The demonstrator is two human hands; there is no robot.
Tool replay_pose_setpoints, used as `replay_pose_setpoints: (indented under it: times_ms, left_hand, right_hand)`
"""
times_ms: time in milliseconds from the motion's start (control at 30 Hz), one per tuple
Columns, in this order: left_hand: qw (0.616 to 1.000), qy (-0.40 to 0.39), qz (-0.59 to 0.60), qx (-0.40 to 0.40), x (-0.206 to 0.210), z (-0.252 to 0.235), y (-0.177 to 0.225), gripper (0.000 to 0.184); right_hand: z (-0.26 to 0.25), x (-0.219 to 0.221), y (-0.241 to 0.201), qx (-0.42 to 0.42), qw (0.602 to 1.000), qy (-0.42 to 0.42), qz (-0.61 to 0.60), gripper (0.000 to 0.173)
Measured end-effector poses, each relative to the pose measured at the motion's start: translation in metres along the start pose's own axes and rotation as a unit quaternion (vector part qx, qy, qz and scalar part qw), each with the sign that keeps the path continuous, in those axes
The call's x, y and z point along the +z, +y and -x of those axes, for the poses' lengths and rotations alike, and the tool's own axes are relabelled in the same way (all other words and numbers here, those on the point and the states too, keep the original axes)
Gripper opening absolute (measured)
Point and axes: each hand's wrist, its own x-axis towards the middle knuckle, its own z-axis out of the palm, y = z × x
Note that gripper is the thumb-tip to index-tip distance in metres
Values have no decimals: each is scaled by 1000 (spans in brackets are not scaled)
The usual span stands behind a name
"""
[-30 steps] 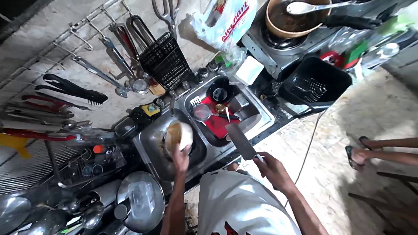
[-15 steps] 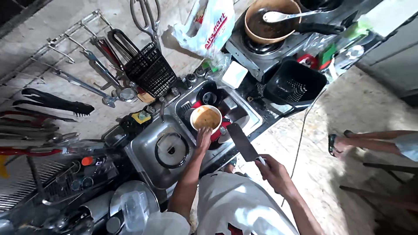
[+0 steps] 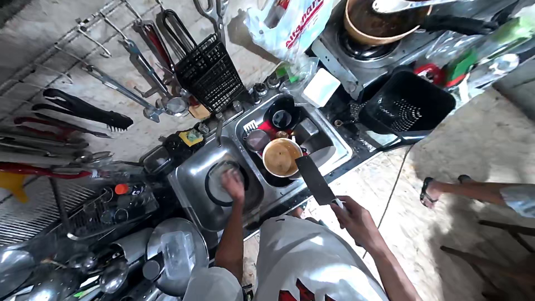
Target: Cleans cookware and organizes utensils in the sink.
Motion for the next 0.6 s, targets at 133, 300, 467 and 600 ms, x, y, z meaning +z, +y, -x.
replay_pose_setpoints:
  times_ms: [133,300,467,600]
  left_hand:
    - [922,20,115,-368,-10,-29,-57,74]
    - [882,-19,293,-368,-22,-45,-52,34]
    - [851,47,437,-286,-46,-48,29,31]
    - [831,28,503,-235,-27,-48,91,29]
  right_hand:
    - [-4,4,-1,6,1000,-20,14,35]
    - [-8,11,1,6,999,-40,24,36]
    - [-8,11,-1,10,998,-40,39,37]
    - [-11,11,-1,2,998,-40,41,38]
